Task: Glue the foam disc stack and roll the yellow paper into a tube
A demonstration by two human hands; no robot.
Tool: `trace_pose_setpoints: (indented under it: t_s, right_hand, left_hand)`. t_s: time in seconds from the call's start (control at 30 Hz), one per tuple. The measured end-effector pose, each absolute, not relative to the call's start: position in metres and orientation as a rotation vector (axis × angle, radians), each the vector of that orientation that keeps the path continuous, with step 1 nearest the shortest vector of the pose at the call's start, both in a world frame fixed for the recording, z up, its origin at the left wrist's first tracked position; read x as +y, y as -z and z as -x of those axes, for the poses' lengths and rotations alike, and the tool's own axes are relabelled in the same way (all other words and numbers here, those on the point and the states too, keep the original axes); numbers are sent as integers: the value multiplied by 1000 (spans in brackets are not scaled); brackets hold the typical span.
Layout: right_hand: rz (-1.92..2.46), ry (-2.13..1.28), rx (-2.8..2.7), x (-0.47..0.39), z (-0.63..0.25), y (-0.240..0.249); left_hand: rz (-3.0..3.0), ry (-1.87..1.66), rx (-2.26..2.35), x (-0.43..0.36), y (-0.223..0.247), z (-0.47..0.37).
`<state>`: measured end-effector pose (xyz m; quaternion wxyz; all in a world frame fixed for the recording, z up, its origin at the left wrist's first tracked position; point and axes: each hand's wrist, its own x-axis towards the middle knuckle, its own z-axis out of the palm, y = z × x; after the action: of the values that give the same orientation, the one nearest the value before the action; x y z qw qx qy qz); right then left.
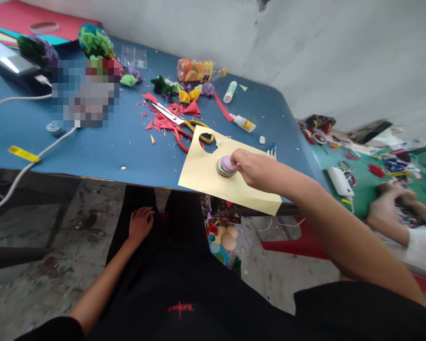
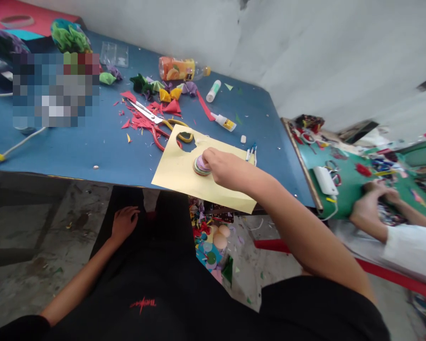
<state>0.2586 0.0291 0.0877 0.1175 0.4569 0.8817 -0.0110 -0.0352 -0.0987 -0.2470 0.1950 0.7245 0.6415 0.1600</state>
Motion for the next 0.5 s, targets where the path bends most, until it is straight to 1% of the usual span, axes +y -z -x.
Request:
trace_pose_setpoints:
  t_s: [0.1,0.33,0.5]
  right_hand:
    - [-1402,116,2613,28,-264,-88]
    - [-1192,-154,2545,28,-255,-77]
    - [-1073,-71,2561,31,-253,-85]
  left_hand:
    - [-2025,-457,1792,-99,247,35]
    - [-2025,-457,1796,-98,247,35]
    - [-2024,-443,1800,-98,248,35]
